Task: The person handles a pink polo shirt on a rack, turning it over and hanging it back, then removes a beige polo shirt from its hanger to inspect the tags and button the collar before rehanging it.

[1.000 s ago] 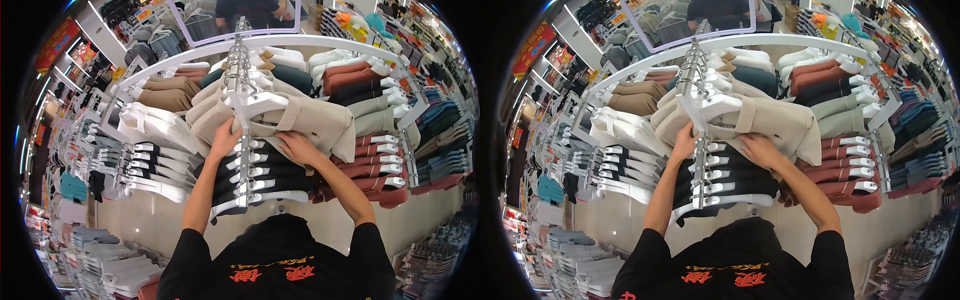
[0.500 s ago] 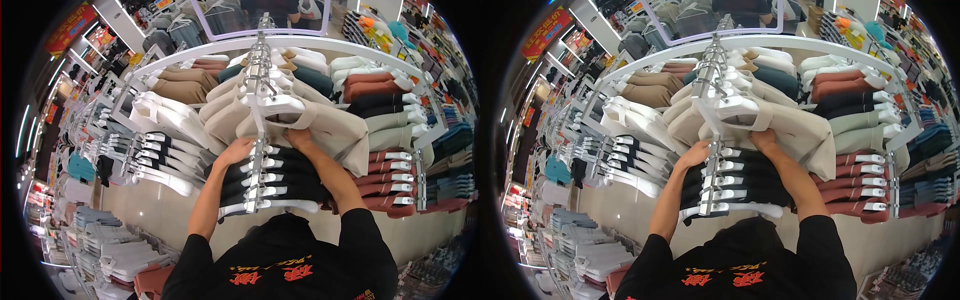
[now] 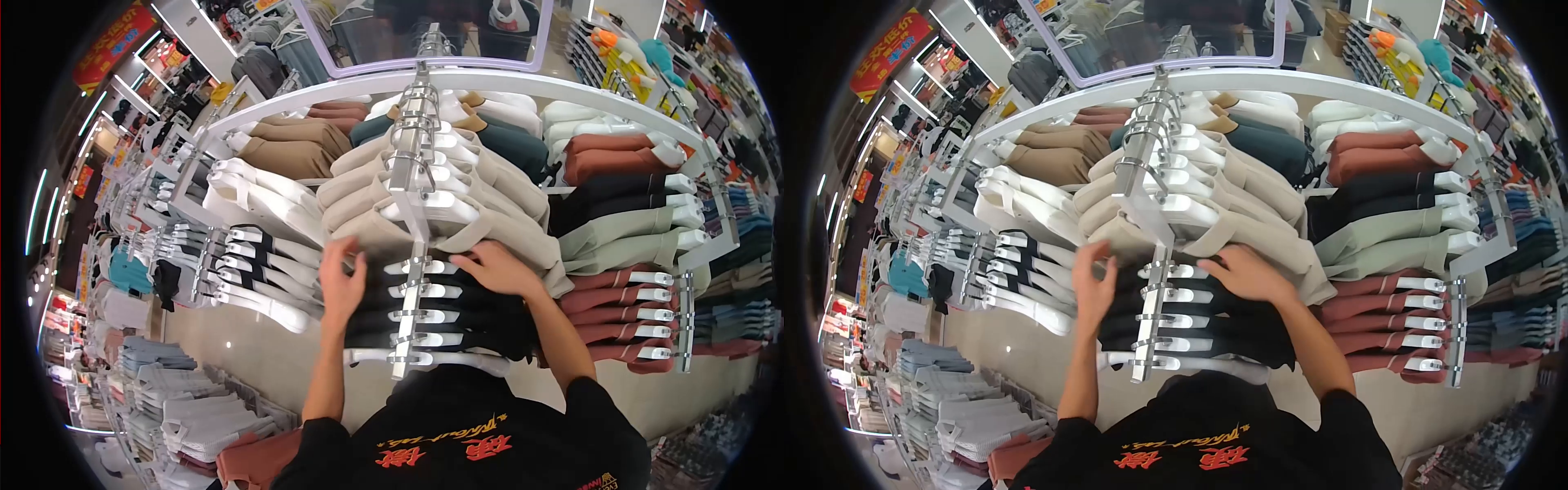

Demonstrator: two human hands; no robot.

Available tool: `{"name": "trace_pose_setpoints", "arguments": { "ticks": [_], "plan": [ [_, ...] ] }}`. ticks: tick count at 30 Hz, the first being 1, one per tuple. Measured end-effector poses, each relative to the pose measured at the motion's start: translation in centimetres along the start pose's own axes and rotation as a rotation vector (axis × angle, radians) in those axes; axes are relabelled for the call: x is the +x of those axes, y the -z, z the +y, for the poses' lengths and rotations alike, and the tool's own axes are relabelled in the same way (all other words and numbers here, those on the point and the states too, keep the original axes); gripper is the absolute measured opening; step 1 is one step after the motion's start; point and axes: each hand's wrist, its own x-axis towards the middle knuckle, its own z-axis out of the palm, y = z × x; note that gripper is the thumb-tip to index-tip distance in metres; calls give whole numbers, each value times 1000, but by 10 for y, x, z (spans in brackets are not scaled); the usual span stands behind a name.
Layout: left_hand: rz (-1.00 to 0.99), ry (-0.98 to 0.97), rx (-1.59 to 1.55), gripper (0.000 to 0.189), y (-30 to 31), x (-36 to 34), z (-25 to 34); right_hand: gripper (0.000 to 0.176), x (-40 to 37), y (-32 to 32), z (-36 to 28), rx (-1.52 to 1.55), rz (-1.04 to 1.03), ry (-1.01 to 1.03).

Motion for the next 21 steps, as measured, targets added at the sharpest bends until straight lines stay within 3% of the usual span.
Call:
{"name": "trace_pose_setpoints", "arguments": {
  "ticks": [1, 3, 6, 7, 10, 14, 17, 21],
  "plan": [
    [44, -44, 148, 57, 7, 2, -11, 26, -27, 9, -23, 46, 167, 126],
    [105, -93, 313, 77, 21, 12, -30, 31, -66, 25, -50, 30, 420, 32],
    [47, -146, 448, 106, 35, 42, -26, 47, -87, 49, -45, -579, 763, 275],
    [1, -157, 478, 116, 37, 49, -21, 69, -93, 51, -39, -587, 708, 212],
    [-218, -208, 229, 128, 14, 63, -41, 78, -91, 33, -6, -497, 636, 145],
    [-143, -105, 77, 107, -3, 57, -42, 81, -91, 18, -2, -402, 654, 139],
    [-200, -69, 93, 97, 9, 53, -48, 81, -99, 19, 0, -446, 583, 124],
    [-263, -131, 89, 88, 26, 55, -47, 87, -99, 20, 1, -611, 564, 115]
  ]
}}
